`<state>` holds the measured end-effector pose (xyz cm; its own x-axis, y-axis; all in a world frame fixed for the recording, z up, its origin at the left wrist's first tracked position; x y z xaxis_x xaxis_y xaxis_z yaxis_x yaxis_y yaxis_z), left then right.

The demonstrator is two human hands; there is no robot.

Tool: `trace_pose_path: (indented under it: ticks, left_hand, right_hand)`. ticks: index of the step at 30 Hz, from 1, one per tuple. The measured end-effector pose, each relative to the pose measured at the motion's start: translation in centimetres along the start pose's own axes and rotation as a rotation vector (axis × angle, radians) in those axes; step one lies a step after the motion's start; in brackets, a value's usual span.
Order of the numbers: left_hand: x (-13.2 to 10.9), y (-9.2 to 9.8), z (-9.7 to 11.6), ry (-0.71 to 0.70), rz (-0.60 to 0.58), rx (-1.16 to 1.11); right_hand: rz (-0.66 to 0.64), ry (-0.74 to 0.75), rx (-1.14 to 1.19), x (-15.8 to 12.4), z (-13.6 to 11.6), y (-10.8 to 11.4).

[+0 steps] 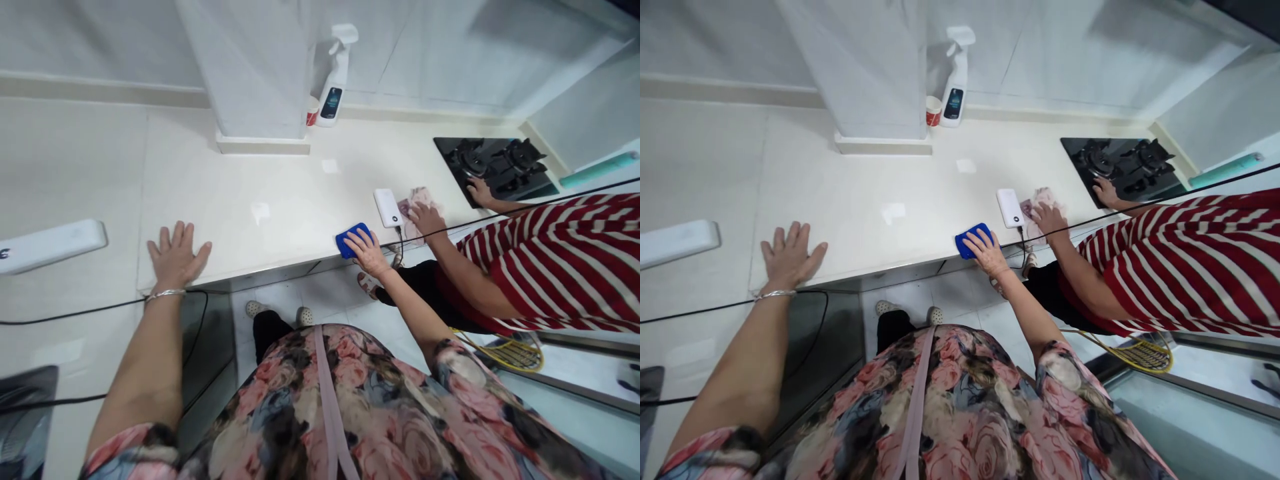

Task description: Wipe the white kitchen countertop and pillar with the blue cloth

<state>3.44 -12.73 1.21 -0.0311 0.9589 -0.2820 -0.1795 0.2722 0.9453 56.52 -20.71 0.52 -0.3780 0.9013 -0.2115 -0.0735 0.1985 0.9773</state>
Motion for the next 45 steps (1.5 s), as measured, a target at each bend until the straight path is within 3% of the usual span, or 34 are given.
trace_pose_path:
  ticks: [6, 9, 16, 19, 21, 26, 31, 35, 38, 42, 45]
  left_hand:
    - [-2.2, -0.7, 3.9, 0.133, 0.007, -0.134]
    - [-4.1, -2.0, 5.9, 0.092, 0.058, -0.191]
    - [-11.5, -6.9, 10.7, -0.294, 0.156, -0.358]
    - [-15.5, -9.8, 12.2, -0.533, 0.079, -0.44]
    - [-17.9, -12.0, 12.3, -0.556, 0.015, -0.502]
    - [-23.7, -16.0, 8.9, -0.2, -0.222, -0.64]
    - [-28.8, -16.3, 4.9, 0.022, -0.244, -0.661]
    - [-31.9, -16.1, 3.6, 0.24, -0.165, -0.816]
    - [-34.8, -16.6, 3.1, 0.424, -0.081, -0.995]
    - [-39.3, -16.4, 2.0, 0.675, 0.087, -1.178]
    - [-41.8, -15.0, 0.7, 0.779, 0.245, -1.133]
  right_hand:
    - [0.073, -0.044, -0.029, -0.1, -1.0, -0.7]
    - [0.13, -0.11, -0.04, 0.0, -2.1, -1.7]
    - [0.209, -0.146, -0.063, 1.1, -6.3, -2.3]
    - [0.239, -0.11, -0.035, 2.3, -9.8, -2.1]
    - [0.261, -0.078, -0.004, 3.4, -12.6, -2.0]
    - [0.282, 0.065, 0.107, 6.1, -19.6, -1.7]
    - [0.316, 0.183, 0.191, 8.3, -24.7, -1.3]
    - [0.283, 0.301, 0.275, 8.9, -26.6, 0.2]
    - [0.231, 0.376, 0.479, 8.7, -27.3, 1.9]
    - [0.145, 0.326, 1.094, 8.5, -28.4, 3.6]
    - [0.024, 0.108, 1.59, 8.7, -29.5, 4.0]
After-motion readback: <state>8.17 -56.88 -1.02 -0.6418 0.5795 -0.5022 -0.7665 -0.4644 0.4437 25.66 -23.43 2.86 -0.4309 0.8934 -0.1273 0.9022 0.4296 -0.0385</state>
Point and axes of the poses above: each hand's wrist, its own x-axis towards the middle knuckle, its own y-axis out of the back of the hand, z = x × y, the point moved 1 cm from there along x, towards the middle knuckle, and after that the axes turned 7 degrees about -z, right-handed, at the moved point
